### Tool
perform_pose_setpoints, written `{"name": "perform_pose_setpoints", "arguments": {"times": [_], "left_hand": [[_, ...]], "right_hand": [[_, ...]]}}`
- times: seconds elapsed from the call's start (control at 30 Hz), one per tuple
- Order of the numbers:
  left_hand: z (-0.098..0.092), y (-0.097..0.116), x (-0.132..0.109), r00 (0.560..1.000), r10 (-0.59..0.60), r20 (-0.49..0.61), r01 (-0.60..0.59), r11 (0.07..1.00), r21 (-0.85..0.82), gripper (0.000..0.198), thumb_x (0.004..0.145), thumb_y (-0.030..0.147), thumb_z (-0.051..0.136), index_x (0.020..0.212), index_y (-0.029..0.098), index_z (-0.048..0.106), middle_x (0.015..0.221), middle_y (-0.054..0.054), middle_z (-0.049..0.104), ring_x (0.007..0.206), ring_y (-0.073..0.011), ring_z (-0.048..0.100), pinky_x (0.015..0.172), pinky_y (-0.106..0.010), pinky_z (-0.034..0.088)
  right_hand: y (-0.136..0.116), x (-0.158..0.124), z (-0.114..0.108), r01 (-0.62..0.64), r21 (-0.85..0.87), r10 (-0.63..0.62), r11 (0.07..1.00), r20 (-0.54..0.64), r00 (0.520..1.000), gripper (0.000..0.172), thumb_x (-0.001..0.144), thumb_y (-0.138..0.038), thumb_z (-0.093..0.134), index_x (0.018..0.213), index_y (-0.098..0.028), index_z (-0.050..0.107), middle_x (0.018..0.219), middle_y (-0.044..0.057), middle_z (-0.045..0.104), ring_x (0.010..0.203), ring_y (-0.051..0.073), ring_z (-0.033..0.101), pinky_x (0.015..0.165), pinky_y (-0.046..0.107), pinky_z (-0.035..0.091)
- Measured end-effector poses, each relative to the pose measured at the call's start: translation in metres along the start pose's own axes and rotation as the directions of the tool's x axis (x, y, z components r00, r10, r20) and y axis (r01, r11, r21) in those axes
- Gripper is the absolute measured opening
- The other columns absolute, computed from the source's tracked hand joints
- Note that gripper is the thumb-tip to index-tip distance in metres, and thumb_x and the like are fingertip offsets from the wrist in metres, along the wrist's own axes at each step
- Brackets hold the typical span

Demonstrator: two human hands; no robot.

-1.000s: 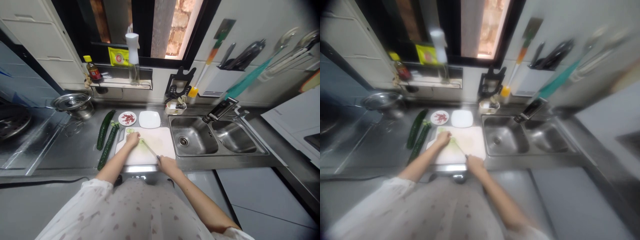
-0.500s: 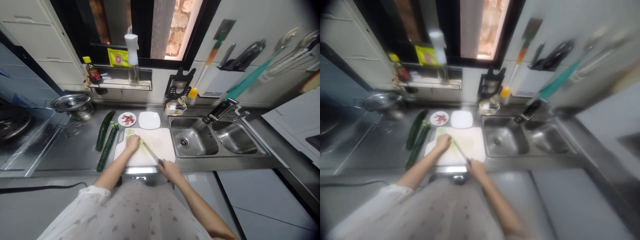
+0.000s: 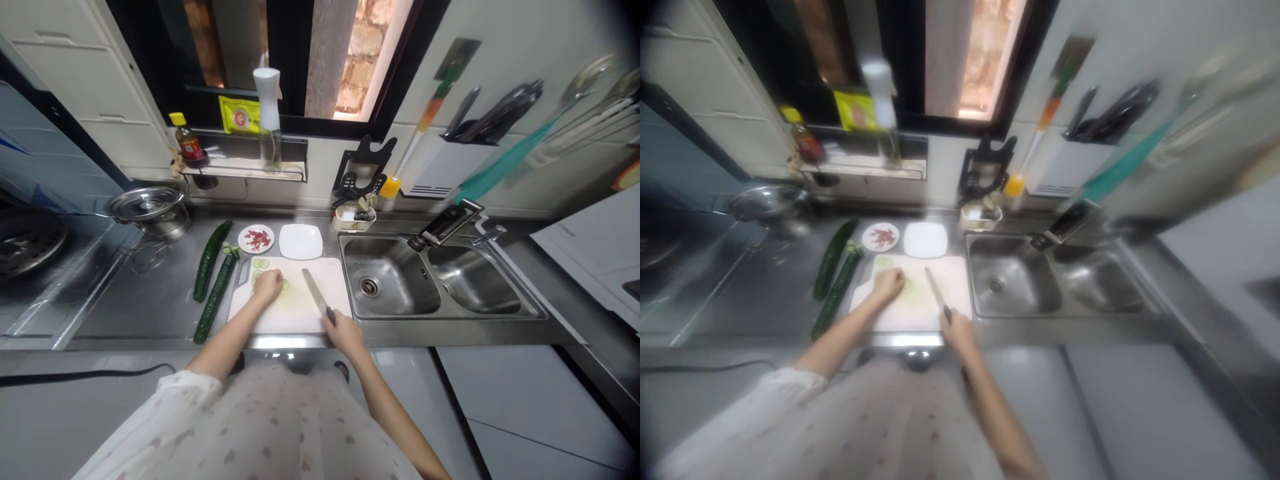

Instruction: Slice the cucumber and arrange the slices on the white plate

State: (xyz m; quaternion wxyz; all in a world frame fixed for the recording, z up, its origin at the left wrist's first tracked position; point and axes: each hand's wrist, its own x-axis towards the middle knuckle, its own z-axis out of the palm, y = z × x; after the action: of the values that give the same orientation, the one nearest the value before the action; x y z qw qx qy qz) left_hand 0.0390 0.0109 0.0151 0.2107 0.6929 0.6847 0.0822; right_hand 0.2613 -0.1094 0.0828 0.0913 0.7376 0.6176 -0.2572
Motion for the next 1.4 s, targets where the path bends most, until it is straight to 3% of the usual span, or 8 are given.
{"name": "perform_pose_setpoints", "arguments": {"times": [0.27, 0.5, 0.7, 0.83, 1.17, 1.4], "left_hand": [[0.002, -0.005, -0.019, 0.986, -0.163, 0.010, 0.157, 0.924, -0.348, 0.018, 0.076, 0.036, 0.069, 0.080, 0.019, 0.066, 0.077, -0.001, 0.068, 0.071, -0.0145, 0.061, 0.063, -0.023, 0.039], [0.011, -0.030, -0.050, 0.967, -0.254, 0.000, 0.225, 0.858, -0.462, 0.015, 0.071, 0.032, 0.072, 0.078, 0.019, 0.068, 0.076, -0.001, 0.068, 0.070, -0.0142, 0.061, 0.060, -0.022, 0.038], [0.010, -0.064, -0.060, 0.956, -0.284, -0.076, 0.221, 0.865, -0.451, 0.010, 0.072, 0.022, 0.066, 0.081, 0.019, 0.068, 0.074, 0.001, 0.068, 0.069, -0.0132, 0.061, 0.061, -0.022, 0.037], [0.007, -0.076, -0.061, 0.942, -0.322, -0.094, 0.258, 0.875, -0.410, 0.012, 0.070, 0.023, 0.066, 0.082, 0.019, 0.067, 0.074, 0.002, 0.068, 0.069, -0.0131, 0.060, 0.060, -0.021, 0.036], [-0.007, -0.074, -0.068, 0.924, -0.375, -0.073, 0.346, 0.902, -0.257, 0.012, 0.074, 0.027, 0.063, 0.084, 0.023, 0.067, 0.081, 0.001, 0.071, 0.075, -0.0146, 0.062, 0.059, -0.022, 0.035], [-0.011, -0.070, -0.071, 0.928, -0.360, -0.097, 0.345, 0.928, -0.141, 0.013, 0.076, 0.030, 0.060, 0.086, 0.026, 0.068, 0.083, 0.000, 0.071, 0.080, -0.0192, 0.065, 0.066, -0.025, 0.039]], "right_hand": [[0.001, 0.005, -0.001, -0.017, -0.029, 0.017, 0.999, 0.002, 1.000, 0.042, 0.098, -0.047, 0.037, 0.118, -0.017, 0.059, 0.107, 0.014, 0.070, 0.106, 0.025, 0.064, 0.077, 0.028, 0.041], [-0.001, 0.007, -0.001, 0.002, -0.036, -0.002, 0.999, -0.011, 1.000, 0.043, 0.098, -0.048, 0.036, 0.117, -0.017, 0.059, 0.106, 0.014, 0.071, 0.105, 0.024, 0.064, 0.078, 0.027, 0.042], [-0.001, 0.010, 0.000, -0.001, -0.034, 0.001, 0.999, 0.000, 1.000, 0.044, 0.098, -0.048, 0.035, 0.118, -0.017, 0.059, 0.108, 0.014, 0.070, 0.105, 0.024, 0.064, 0.078, 0.028, 0.042], [0.000, 0.013, 0.002, 0.012, -0.044, -0.012, 0.999, 0.000, 1.000, 0.044, 0.098, -0.048, 0.034, 0.119, -0.017, 0.058, 0.107, 0.014, 0.070, 0.105, 0.024, 0.064, 0.077, 0.028, 0.043], [-0.001, 0.014, 0.003, 0.004, -0.047, -0.004, 0.999, -0.002, 1.000, 0.042, 0.098, -0.047, 0.034, 0.118, -0.018, 0.059, 0.107, 0.014, 0.070, 0.104, 0.024, 0.064, 0.077, 0.028, 0.042], [-0.001, 0.013, 0.003, 0.007, -0.042, -0.007, 0.999, -0.001, 1.000, 0.043, 0.098, -0.047, 0.034, 0.119, -0.017, 0.058, 0.107, 0.014, 0.070, 0.105, 0.024, 0.064, 0.078, 0.028, 0.043]]}}
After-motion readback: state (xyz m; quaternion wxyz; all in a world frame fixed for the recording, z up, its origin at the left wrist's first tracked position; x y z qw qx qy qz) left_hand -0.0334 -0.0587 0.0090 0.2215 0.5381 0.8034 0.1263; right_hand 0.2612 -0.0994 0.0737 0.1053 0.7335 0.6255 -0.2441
